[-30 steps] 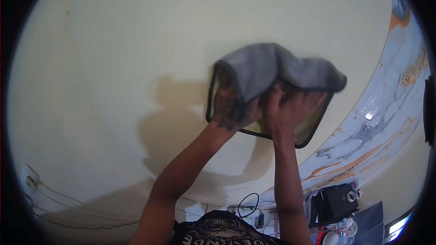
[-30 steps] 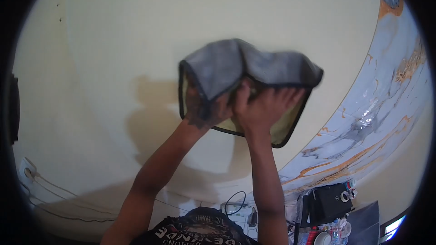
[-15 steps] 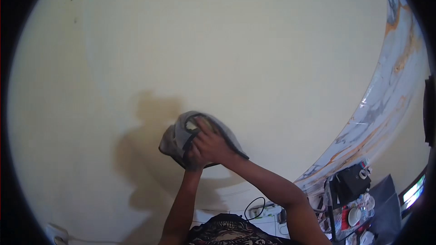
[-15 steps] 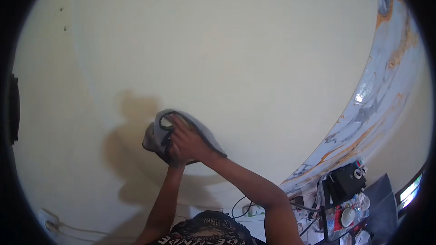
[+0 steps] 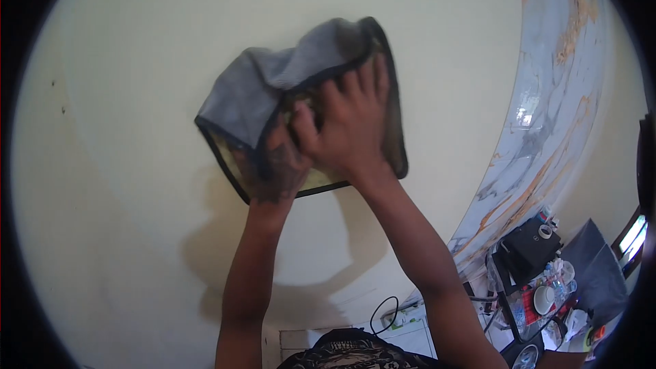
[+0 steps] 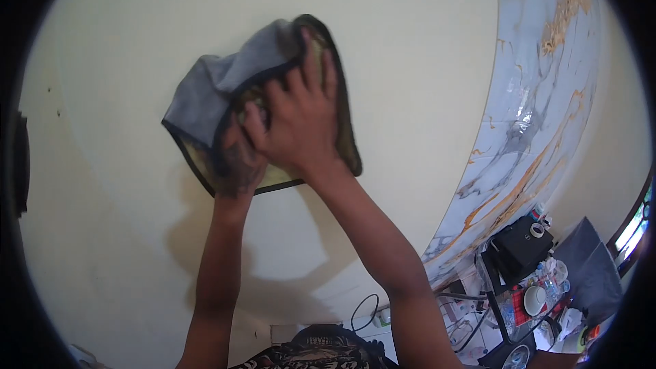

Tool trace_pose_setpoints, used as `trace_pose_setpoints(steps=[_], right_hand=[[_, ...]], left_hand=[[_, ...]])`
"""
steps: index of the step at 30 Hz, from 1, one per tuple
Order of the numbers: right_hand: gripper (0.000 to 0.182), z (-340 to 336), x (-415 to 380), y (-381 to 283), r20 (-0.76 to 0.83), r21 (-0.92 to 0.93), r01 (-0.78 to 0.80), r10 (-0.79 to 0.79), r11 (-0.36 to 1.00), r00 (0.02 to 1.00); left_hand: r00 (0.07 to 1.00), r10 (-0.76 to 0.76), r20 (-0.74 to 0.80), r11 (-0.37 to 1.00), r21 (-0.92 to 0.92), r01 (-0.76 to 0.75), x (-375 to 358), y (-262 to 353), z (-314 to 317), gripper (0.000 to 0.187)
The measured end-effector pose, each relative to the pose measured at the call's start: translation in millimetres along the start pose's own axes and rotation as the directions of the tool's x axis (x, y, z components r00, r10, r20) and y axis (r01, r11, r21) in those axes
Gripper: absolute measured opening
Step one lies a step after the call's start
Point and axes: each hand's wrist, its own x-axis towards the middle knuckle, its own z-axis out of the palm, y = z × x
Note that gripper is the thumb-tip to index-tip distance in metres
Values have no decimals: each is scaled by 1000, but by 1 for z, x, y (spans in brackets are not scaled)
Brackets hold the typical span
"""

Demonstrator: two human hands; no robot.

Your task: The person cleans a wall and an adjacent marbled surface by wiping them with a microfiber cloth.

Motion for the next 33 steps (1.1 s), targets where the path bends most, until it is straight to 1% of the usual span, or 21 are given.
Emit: trace_pose_setpoints(steps=[1,2,4,5,6,10,11,12,14,15,16,17,19,20,22,23,24,26,28,29,33], right_hand=[[31,-11,-5,15,-5,-43,-25,25,999,1000],[31,-24,-10,28,-26,-60,-60,58,996,998],[30,-45,-27,58,-40,-109,-94,90,990,995],[30,-56,-38,71,-29,-144,-135,132,980,991],[31,-67,-51,82,-17,-174,-172,172,970,985],[36,-95,-107,120,-110,-218,-273,254,937,961],[43,-104,-121,125,-86,-240,-296,284,924,955],[52,-110,-135,127,-61,-258,-317,312,913,948],[58,-111,-162,124,-77,-287,-487,487,825,870],[58,-109,-165,123,-65,-258,-485,486,836,872],[61,-108,-164,118,-115,-230,-515,502,826,857],[64,-106,-160,111,-161,-204,-540,516,816,841],[65,-101,-147,100,-123,-219,-495,480,841,869],[66,-95,-136,90,-112,-244,-463,450,852,886],[64,-77,-111,66,-138,-229,-405,382,885,914],[63,-65,-98,57,-138,-283,-326,298,902,945],[61,-52,-84,43,-131,-338,-243,211,909,969],[61,-25,-49,-2,-123,-324,-167,134,931,983],[61,4,-19,-48,-113,-312,-85,52,946,992],[60,18,-36,-10,14,-290,-101,110,952,994],[56,70,-2,-70,101,-282,3,27,960,994]], left_hand=[[997,62,-40,996,-58,-65,0,14,7,38],[997,70,-38,996,-48,-72,1,30,12,38],[985,102,137,985,-156,-81,2,64,19,43],[985,101,138,988,-133,-83,-1,68,26,43],[979,125,162,966,-246,-82,-7,83,34,44],[948,216,232,776,-631,-23,-37,147,67,52],[944,237,230,704,-710,-4,-43,160,77,54],[940,256,226,629,-777,16,-44,152,80,56],[847,389,363,714,-699,-28,-44,161,70,54],[788,531,311,742,-620,-255,-38,165,71,53],[697,662,277,714,-518,-472,-30,165,69,52],[706,647,286,731,-495,-469,-22,162,66,52],[669,712,215,683,-435,-587,-11,147,59,50],[685,697,212,700,-411,-585,-5,133,53,50],[790,609,68,774,-271,-573,7,103,36,52],[798,600,57,782,-254,-570,15,81,26,52],[812,579,76,791,-294,-537,22,55,15,53],[834,546,80,807,-318,-498,38,1,-9,54],[942,332,-50,810,-496,-312,49,-52,-30,56],[960,272,66,794,-579,-185,33,-44,13,58],[987,158,-29,836,-528,-150,39,-125,-17,56]])
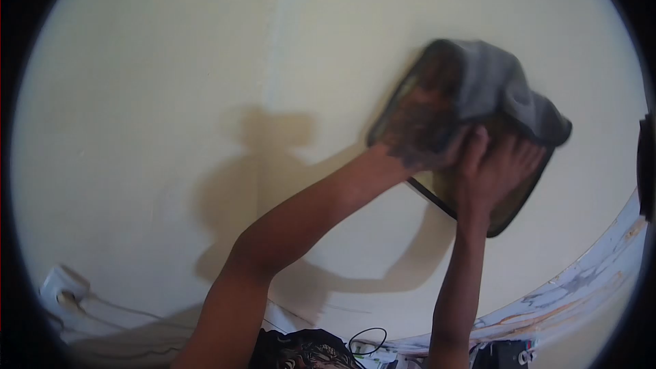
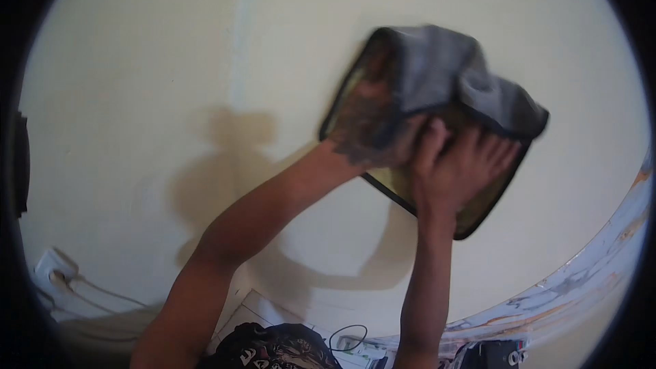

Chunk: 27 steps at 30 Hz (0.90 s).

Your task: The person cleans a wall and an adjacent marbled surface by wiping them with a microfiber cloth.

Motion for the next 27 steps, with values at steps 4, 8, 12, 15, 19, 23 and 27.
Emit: trace_pose_setpoints(steps=[4,8,12,15,19,23,27], right_hand=[[47,20,7,-75,139,146,142,-163,979,977],[34,40,-37,-112,243,448,278,-415,850,877],[31,35,-95,-121,337,715,222,-606,663,721],[30,16,-95,-111,277,785,314,-755,535,594],[30,4,-82,-75,166,695,456,-741,556,651],[27,-13,-60,-1,187,633,289,-504,718,843],[27,-42,-47,67,73,367,182,-223,912,972]], left_hand=[[989,-146,10,959,246,139,-52,-42,-48,52],[733,-679,23,717,-192,670,-179,-32,-36,50],[828,-543,-137,808,183,560,-279,23,-22,45],[645,-764,11,624,264,735,-312,42,3,49],[813,-557,-170,721,388,575,-226,71,5,54],[934,-353,-62,910,208,358,-189,71,50,59],[753,-631,187,553,-572,606,-110,90,108,62]])
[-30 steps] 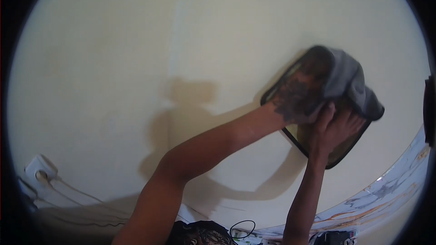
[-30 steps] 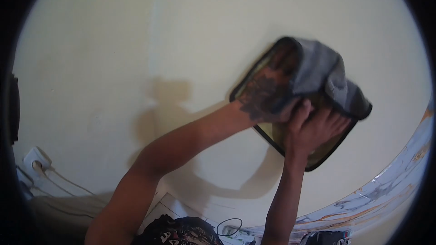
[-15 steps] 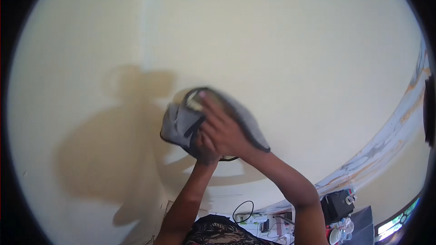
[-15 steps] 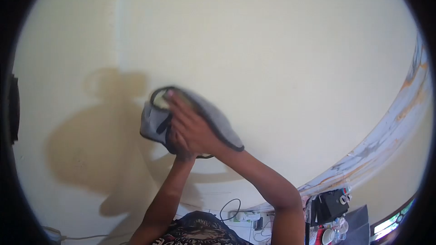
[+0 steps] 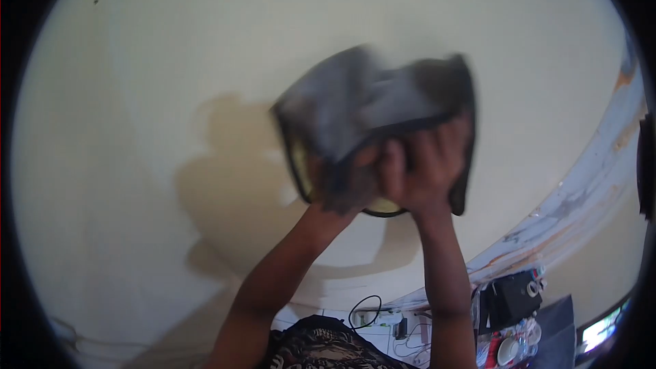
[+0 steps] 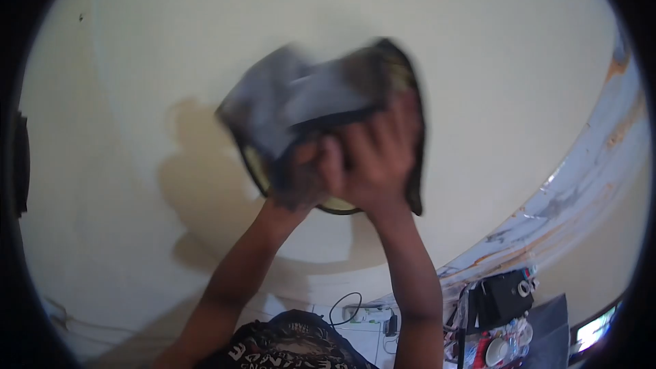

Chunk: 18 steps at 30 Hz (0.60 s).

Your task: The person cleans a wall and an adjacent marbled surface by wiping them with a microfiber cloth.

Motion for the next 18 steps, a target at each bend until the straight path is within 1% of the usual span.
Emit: trace_pose_setpoints(steps=[1,2,3,4,5,6,7,8,9,10,11,12,14,15,16,17,18], right_hand=[[29,-7,-14,14,-61,-41,-64,62,997,996],[31,-13,-26,20,-125,-74,-129,119,989,985],[34,-19,-39,28,-140,-93,-172,158,981,977],[37,-25,-54,31,-156,-113,-214,196,970,968],[42,-22,-73,27,-210,-56,-322,304,945,929],[49,-16,-96,23,-255,-1,-419,405,908,878],[54,-11,-116,16,-253,-63,-457,429,887,867],[60,-2,-130,8,-262,-133,-499,455,856,851],[60,13,-139,4,-268,-132,-493,448,860,853],[64,26,-142,-6,-326,-14,-528,495,849,805],[68,31,-144,-12,-372,114,-556,555,823,744],[68,33,-140,-17,-372,122,-550,552,826,746],[67,29,-89,-35,-281,46,-530,520,847,807],[67,32,-68,-42,-284,54,-517,510,854,812],[67,37,-48,-44,-267,-21,-474,452,880,851],[67,43,-27,-47,-247,-98,-425,391,900,886],[66,43,-11,-45,-216,-129,-351,320,927,923]], left_hand=[[992,-110,57,955,-271,121,12,3,18,62],[973,-191,131,826,-515,231,16,8,24,63],[975,-198,98,844,-489,220,14,8,30,63],[988,12,154,975,-222,23,12,8,34,61],[944,188,272,977,45,-208,9,10,35,59],[850,306,428,854,270,-444,9,12,35,58],[717,354,600,627,417,-658,13,15,36,57],[713,368,597,614,420,-669,21,19,33,57],[581,359,730,421,430,-799,29,25,28,56],[451,297,841,218,400,-890,33,30,21,55],[429,266,863,152,402,-903,37,37,21,51],[433,264,862,144,409,-901,44,44,14,51],[445,315,838,140,423,-895,68,61,-10,51],[452,399,798,169,420,-892,80,64,-26,51],[456,402,794,159,429,-889,90,70,-43,51],[580,476,661,352,461,-814,98,78,-62,51],[701,498,510,543,448,-711,102,81,-70,51]])
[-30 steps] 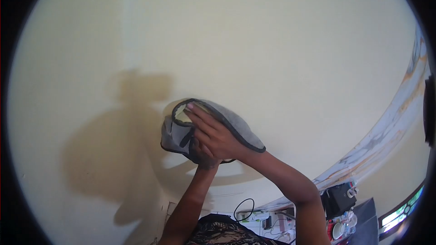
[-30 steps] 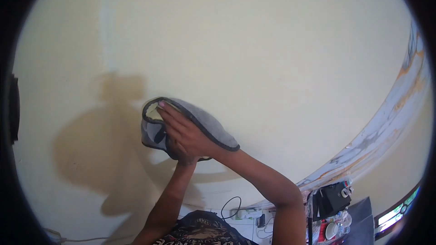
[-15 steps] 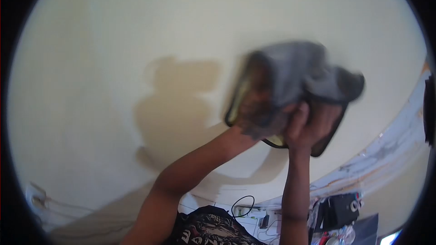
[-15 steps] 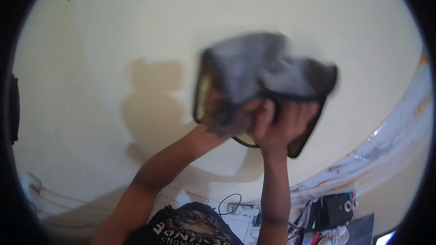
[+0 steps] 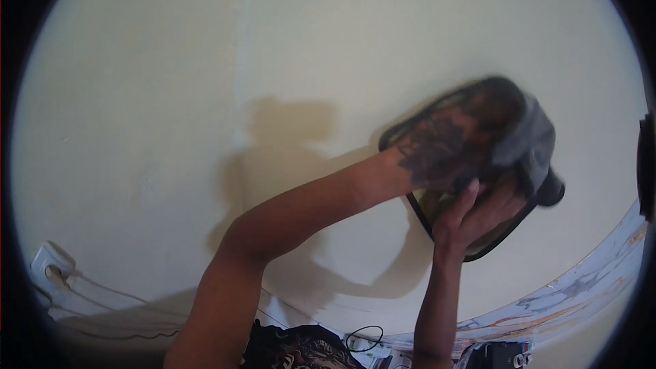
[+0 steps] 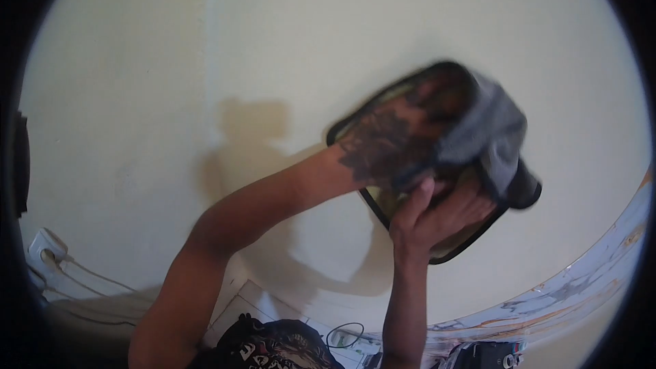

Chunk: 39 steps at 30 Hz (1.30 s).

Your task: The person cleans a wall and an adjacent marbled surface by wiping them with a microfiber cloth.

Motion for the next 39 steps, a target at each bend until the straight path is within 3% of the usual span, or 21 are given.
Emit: trace_pose_setpoints(steps=[2,5,7,8,9,11,12,13,14,19,22,23,24,25,27,28,29,30,32,36,39], right_hand=[[66,20,32,-34,15,-35,98,-97,995,995],[61,48,53,-81,89,-36,228,-225,973,970],[55,58,57,-99,142,35,364,-365,931,920],[55,64,49,-106,143,36,366,-367,930,919],[54,70,38,-113,203,94,389,-400,916,894],[55,73,37,-118,208,135,410,-430,902,878],[55,76,41,-123,202,142,423,-445,895,873],[55,82,47,-130,139,78,384,-392,920,909],[56,90,52,-143,73,11,333,-333,943,940],[55,122,87,-188,-20,95,360,-360,928,933],[53,118,65,-190,182,185,442,-473,878,862],[46,116,52,-194,191,234,466,-511,853,838],[46,114,37,-195,198,231,460,-505,857,840],[41,113,18,-193,239,302,465,-539,832,808],[35,111,-28,-184,350,403,459,-597,792,722],[36,111,-58,-177,417,434,451,-617,780,667],[31,111,-90,-171,414,521,424,-654,741,633],[27,113,-122,-163,406,598,393,-688,698,602],[23,113,-151,-159,401,709,379,-783,594,476],[25,107,-121,-161,413,734,270,-725,623,550],[30,90,-49,-155,306,477,349,-524,807,795]], left_hand=[[995,-12,-98,983,184,30,-11,-31,-32,56],[996,-85,-25,949,304,89,-42,-57,-74,59],[939,-171,-299,894,353,276,-59,-56,-81,48],[938,-173,-301,894,352,278,-70,-58,-82,48],[900,-258,-353,948,90,306,-83,-61,-81,48],[817,-433,-382,867,-423,262,-85,-60,-86,47],[811,-430,-396,872,-416,260,-83,-71,-95,47],[928,-214,-304,971,35,235,-69,-82,-120,47],[994,-53,-101,882,461,94,-63,-96,-140,47],[981,-61,-184,892,430,136,-75,-119,-167,51],[894,-244,-375,714,554,428,-104,-95,-156,52],[774,-454,-441,844,64,532,-120,-90,-146,53],[649,-662,-375,743,-442,502,-140,-86,-132,55],[651,-665,-367,739,-447,503,-165,-79,-120,55],[629,-776,-44,629,15,777,-237,-61,-97,56],[546,-833,91,547,282,788,-283,-52,-81,56],[552,-829,92,553,283,783,-344,-50,-23,56],[661,-729,-179,598,303,742,-429,-47,-5,54],[703,-697,-137,665,241,707,-392,-45,-20,54],[808,-589,33,805,-63,589,-302,-32,-30,53],[858,-490,154,802,-305,513,-235,-51,-56,52]])
